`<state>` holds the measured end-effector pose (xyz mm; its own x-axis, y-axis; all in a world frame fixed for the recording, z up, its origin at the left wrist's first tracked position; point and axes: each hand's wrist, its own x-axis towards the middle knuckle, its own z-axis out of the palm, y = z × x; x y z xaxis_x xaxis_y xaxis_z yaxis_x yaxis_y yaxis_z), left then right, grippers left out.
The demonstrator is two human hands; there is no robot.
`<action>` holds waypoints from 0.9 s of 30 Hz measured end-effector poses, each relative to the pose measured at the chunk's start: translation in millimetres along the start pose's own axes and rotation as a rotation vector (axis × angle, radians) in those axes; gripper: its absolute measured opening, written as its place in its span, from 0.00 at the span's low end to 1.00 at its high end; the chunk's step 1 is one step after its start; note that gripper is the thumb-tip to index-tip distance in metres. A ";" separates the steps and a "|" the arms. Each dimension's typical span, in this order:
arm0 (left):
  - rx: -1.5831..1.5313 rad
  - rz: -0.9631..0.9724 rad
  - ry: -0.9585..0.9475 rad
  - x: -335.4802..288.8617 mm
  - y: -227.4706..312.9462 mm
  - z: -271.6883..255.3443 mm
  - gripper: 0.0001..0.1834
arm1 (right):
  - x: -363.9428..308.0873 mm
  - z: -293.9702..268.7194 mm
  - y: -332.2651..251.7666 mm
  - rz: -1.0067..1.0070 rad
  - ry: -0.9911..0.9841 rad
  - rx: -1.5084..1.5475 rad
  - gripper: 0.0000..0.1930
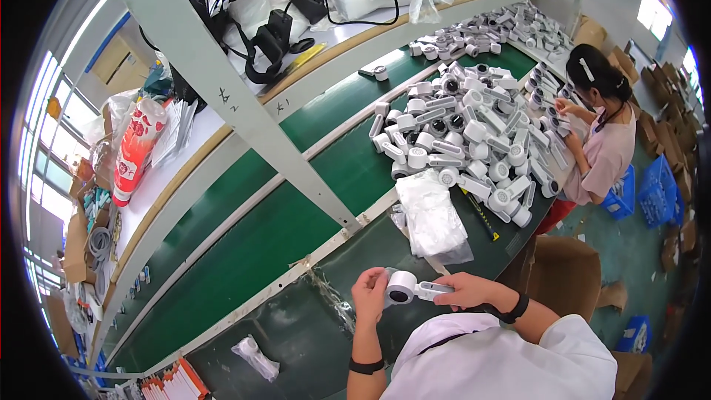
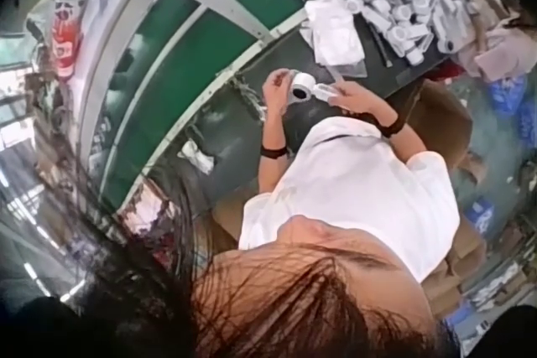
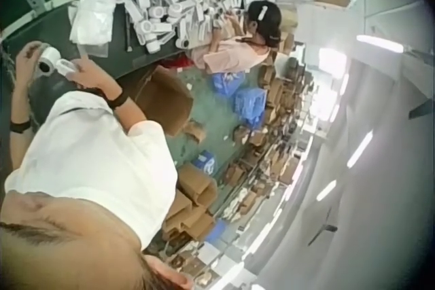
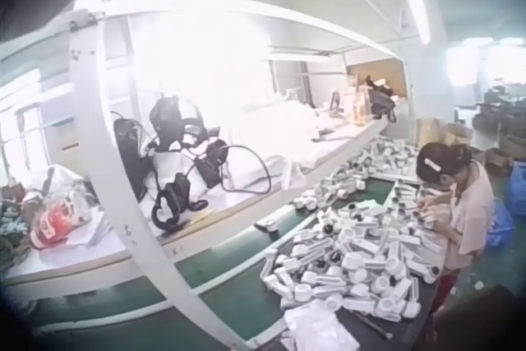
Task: The person picks up a black mesh bag and places it on a shelf, then takes a white plastic component and a stack of papers from the table. They place the papers on the shelf, then proceed to insert several white plastic components into clear plastic bags one at a time.
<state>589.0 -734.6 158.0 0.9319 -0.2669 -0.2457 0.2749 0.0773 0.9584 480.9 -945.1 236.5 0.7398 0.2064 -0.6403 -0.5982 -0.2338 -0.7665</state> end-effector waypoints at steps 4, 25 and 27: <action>0.073 -0.032 -0.081 4.6 4.8 -3.2 0.07 | 3.9 -0.4 -2.7 -0.060 -0.014 -0.168 0.22; 0.797 0.532 -0.360 -7.3 58.1 -0.5 0.06 | 14.6 12.3 -11.9 -0.075 0.078 -0.205 0.32; 0.792 0.534 -0.350 -6.7 59.8 -1.9 0.07 | 17.6 11.0 -13.5 -0.081 0.042 -0.168 0.34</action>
<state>599.7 -726.4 216.7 0.7301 -0.6599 0.1774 -0.5116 -0.3559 0.7821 498.6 -927.9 235.1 0.7975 0.1923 -0.5718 -0.4792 -0.3739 -0.7941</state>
